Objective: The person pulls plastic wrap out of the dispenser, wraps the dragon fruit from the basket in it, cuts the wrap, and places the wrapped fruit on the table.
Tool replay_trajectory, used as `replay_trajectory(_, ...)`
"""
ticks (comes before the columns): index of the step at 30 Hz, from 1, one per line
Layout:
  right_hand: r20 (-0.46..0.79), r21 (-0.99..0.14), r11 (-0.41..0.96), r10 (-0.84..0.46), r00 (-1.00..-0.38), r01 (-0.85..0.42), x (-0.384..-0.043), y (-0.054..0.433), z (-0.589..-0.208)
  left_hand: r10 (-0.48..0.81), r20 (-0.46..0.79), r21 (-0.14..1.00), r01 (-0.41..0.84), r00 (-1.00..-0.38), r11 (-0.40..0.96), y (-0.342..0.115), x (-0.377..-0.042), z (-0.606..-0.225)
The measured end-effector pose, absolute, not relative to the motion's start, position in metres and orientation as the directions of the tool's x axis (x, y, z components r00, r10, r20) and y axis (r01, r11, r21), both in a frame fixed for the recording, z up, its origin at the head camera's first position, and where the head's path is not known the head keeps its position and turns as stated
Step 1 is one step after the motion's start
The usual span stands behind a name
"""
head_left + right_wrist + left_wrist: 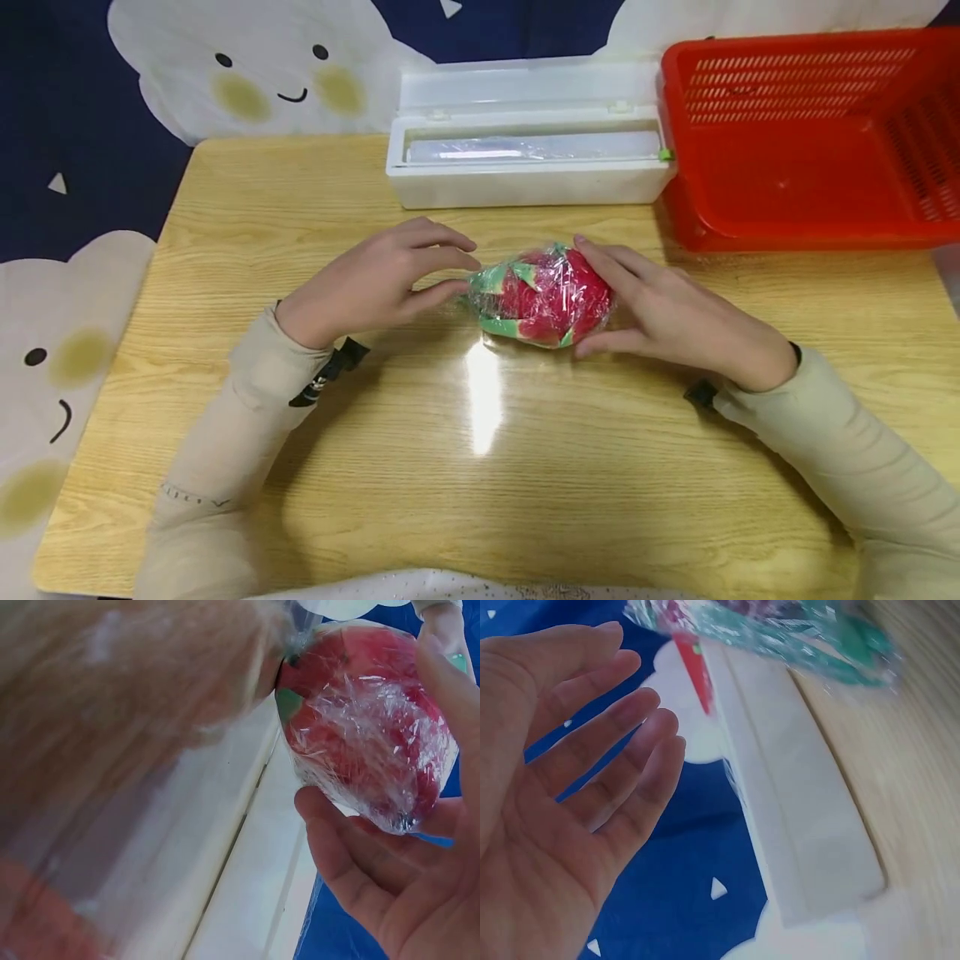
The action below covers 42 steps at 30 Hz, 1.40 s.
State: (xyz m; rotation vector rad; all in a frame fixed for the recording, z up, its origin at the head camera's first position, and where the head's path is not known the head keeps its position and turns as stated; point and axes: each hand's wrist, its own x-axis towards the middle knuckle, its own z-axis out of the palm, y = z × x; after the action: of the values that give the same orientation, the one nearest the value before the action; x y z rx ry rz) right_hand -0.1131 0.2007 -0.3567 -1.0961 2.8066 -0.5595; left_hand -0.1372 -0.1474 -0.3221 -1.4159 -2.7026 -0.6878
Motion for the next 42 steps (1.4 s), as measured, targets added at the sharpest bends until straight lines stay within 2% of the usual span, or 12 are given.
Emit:
replay_trajectory(10,0.121,-0.325,0.657,-0.684,-0.719,-0.680,-0.116,0.204,-0.356,0.734,0.198,0.374,0.743,-0.649,0.555,-0.174,-0.137,-0.333)
replay_trajectory(18,0.111,-0.326,0.663,-0.681,-0.724,-0.673,-0.119,0.206,-0.358,0.704,0.176,0.390,0.705,-0.688,0.592,-0.188,-0.136,-0.340)
replay_trajectory(30,0.104,-0.309,0.699,-0.649,-0.754,-0.645,-0.123,0.209,-0.355,0.696,0.183,0.377,0.703,-0.695,0.603,-0.199,-0.136,-0.350)
replay_trajectory(42,0.142,-0.290,0.664,-0.682,-0.717,-0.689,-0.131,0.206,-0.353,0.692,0.194,0.378,0.704,-0.696,0.602,-0.203,-0.137,-0.352)
